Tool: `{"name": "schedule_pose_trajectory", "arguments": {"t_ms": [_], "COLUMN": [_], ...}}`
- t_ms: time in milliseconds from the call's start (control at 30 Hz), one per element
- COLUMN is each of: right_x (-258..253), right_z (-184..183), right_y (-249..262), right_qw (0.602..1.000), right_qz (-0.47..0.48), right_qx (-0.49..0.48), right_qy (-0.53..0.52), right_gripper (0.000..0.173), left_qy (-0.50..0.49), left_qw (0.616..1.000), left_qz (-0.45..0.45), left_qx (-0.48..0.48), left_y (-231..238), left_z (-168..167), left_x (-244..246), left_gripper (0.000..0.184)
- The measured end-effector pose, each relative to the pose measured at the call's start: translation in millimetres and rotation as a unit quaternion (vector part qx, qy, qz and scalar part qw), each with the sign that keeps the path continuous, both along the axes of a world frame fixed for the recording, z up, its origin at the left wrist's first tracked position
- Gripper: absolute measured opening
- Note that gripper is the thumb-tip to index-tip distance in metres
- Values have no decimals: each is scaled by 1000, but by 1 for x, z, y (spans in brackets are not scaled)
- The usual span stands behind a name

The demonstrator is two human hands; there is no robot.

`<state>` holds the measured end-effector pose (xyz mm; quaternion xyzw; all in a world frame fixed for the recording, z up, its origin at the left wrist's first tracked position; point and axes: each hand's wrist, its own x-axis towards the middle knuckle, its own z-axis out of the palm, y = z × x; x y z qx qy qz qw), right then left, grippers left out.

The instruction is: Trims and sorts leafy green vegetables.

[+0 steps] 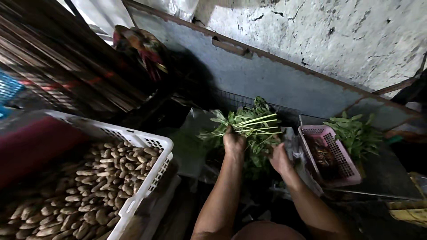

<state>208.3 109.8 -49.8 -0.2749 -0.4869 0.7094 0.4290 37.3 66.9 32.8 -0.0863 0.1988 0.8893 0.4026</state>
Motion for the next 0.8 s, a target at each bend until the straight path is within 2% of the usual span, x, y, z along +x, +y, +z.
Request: {"name": "schedule_pose_trajectory", "arguments": {"t_ms": [33, 67, 100, 167, 200, 267, 300, 367, 433, 500, 533, 633, 800], "right_x": [-4, -9, -14, -27, -36, -49, -48, -35, -21, 2, 15, 35, 38], "right_z": [-3, 1, 12, 45, 56, 63, 63, 62, 53, 33, 26, 22, 12], "right_y": [-6, -14, -22, -34, -35, -30, -26, -21, -15, -6, -1, 16, 52], "right_qw": [1000, 1000, 999, 996, 992, 988, 987, 978, 973, 972, 965, 894, 817], "right_qz": [17, 21, 20, 7, -19, -66, -63, -18, 33, 87, 92, 114, 50], "right_qx": [-4, -17, -35, -58, -74, -79, -60, -1, 34, 41, 48, 70, 109], "right_qy": [-4, -3, -5, -70, -101, -118, -134, -209, -228, -213, -240, -427, -564], "right_gripper": [135, 131, 117, 76, 66, 52, 50, 46, 30, 28, 26, 37, 41], "left_qy": [-6, -5, -2, 28, 53, 85, 79, 61, 70, 78, 83, 111, 104], "left_qw": [1000, 1000, 1000, 998, 996, 993, 993, 994, 994, 994, 993, 989, 983], "left_qz": [0, -8, -20, -53, -67, -74, -80, -87, -60, -34, -25, -32, -66], "left_qx": [-5, -6, -7, -13, -19, -46, -43, -22, -52, -74, -77, -93, -135], "left_y": [1, 2, 1, 0, -1, -3, -3, -4, -4, -5, -5, -10, -9], "left_z": [0, -3, -7, -14, -16, -13, -12, -12, -9, -4, -1, 10, 4], "left_x": [4, 9, 16, 29, 34, 43, 44, 36, 22, 2, -7, -17, 0], "left_gripper": [22, 21, 23, 27, 30, 29, 28, 31, 31, 29, 28, 29, 29]}}
